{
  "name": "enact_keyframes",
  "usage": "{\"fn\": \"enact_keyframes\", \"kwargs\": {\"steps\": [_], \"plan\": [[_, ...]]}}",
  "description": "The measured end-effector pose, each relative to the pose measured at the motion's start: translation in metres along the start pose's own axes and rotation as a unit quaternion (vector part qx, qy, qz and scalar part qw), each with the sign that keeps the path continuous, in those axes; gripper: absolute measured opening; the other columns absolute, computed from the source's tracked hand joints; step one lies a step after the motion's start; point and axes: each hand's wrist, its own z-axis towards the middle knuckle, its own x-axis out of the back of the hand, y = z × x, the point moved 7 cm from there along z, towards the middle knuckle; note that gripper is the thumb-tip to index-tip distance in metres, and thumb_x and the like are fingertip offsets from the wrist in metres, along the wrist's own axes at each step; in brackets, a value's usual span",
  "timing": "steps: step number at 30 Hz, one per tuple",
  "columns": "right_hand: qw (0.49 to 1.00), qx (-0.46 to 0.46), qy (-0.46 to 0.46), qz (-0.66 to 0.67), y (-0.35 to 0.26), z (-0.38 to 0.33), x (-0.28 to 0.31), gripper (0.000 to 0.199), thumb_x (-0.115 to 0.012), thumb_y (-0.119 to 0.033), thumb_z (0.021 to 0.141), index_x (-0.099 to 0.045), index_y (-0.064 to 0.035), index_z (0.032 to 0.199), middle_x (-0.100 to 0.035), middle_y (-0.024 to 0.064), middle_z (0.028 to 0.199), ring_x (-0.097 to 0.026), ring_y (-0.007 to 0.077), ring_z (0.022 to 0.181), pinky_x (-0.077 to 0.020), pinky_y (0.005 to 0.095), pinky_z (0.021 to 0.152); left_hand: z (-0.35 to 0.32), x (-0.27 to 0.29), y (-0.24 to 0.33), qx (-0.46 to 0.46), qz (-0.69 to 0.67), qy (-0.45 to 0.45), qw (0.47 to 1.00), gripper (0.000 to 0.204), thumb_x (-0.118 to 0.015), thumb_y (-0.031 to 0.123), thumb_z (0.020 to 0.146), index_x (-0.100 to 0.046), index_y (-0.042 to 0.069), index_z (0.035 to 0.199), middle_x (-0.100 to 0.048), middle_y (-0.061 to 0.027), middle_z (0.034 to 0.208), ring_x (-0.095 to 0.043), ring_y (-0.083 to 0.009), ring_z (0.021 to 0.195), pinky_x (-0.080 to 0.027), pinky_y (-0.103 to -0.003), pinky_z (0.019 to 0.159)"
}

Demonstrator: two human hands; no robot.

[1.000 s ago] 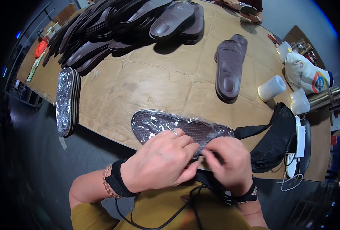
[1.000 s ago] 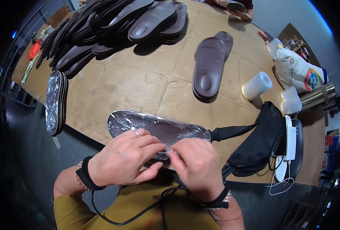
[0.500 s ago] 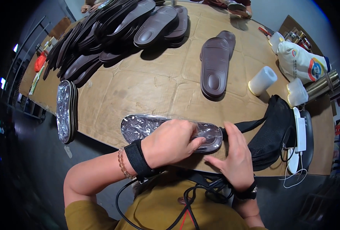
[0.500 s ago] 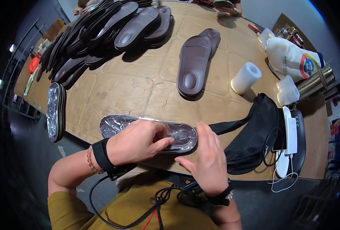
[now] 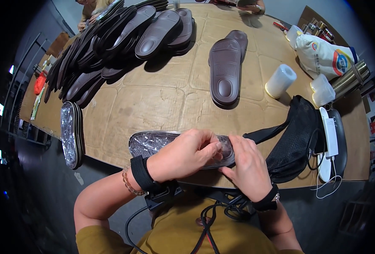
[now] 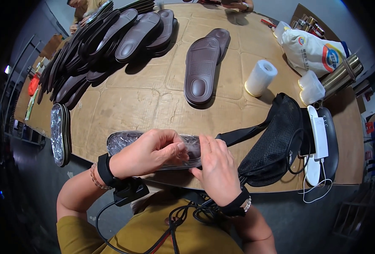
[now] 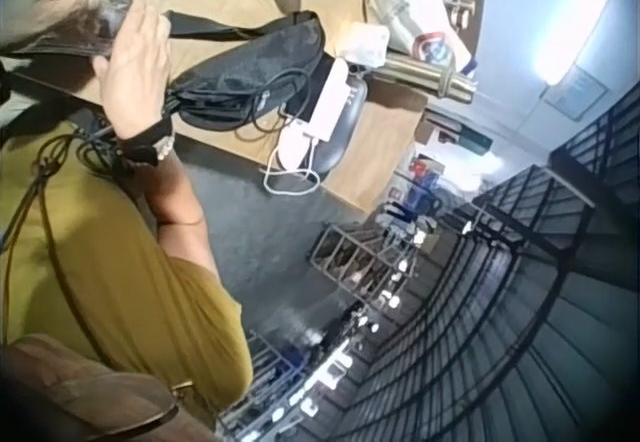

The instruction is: The recorder is wrapping shoe insoles in clear plastic film and finishing with tape.

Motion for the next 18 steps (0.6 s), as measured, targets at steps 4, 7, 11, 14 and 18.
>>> {"fn": "enact_keyframes", "kwargs": {"steps": [4,7,11,14,18], "plan": [[1.000,-0.012,-0.003,0.004,0.000,0.001,0.000,0.084,-0.093,-0.008,0.067,-0.053,0.0071,0.140,-0.061,0.0199,0.133,-0.058,0.0372,0.122,-0.0503,0.0441,0.105,0.001,-0.008,-0.008,-0.006,-0.152,-0.078,0.985,0.025,-0.052,0.020,0.114,-0.061,-0.003,0.119,-0.075,-0.0071,0.108,-0.070,-0.0103,0.096,-0.060,-0.027,0.089],[1.000,-0.021,-0.008,0.010,0.001,0.003,-0.002,0.083,-0.093,-0.008,0.067,-0.054,0.0056,0.138,-0.061,0.0198,0.132,-0.059,0.0373,0.121,-0.0507,0.0439,0.104,-0.003,-0.011,-0.014,0.021,-0.217,-0.104,0.970,0.024,-0.053,0.019,0.114,-0.061,-0.001,0.123,-0.073,-0.0084,0.116,-0.069,-0.0098,0.100,-0.058,-0.026,0.091],[0.999,-0.012,-0.021,0.027,0.004,0.003,0.001,0.084,-0.095,-0.011,0.067,-0.054,0.0056,0.138,-0.062,0.0206,0.132,-0.060,0.0387,0.122,-0.0508,0.0444,0.105,-0.006,-0.010,-0.005,0.046,-0.185,-0.101,0.977,0.026,-0.052,0.018,0.113,-0.060,0.000,0.131,-0.071,-0.0096,0.124,-0.069,-0.0106,0.101,-0.058,-0.027,0.091],[0.999,0.009,-0.013,0.047,0.002,0.003,0.014,0.084,-0.095,-0.016,0.070,-0.053,0.0066,0.138,-0.062,0.0216,0.133,-0.060,0.0406,0.123,-0.0510,0.0455,0.104,-0.010,-0.010,-0.002,0.055,-0.210,-0.107,0.970,0.033,-0.052,0.017,0.113,-0.056,0.001,0.141,-0.069,-0.0099,0.129,-0.068,-0.0106,0.101,-0.057,-0.027,0.092],[0.997,0.018,0.016,0.075,-0.009,0.009,0.037,0.080,-0.093,-0.023,0.076,-0.053,0.0067,0.139,-0.062,0.0241,0.133,-0.061,0.0429,0.122,-0.0513,0.0462,0.103,-0.012,-0.010,0.000,0.062,-0.172,-0.125,0.975,0.041,-0.048,0.016,0.110,-0.052,0.002,0.148,-0.069,-0.0094,0.129,-0.066,-0.0112,0.099,-0.056,-0.027,0.093]]}}
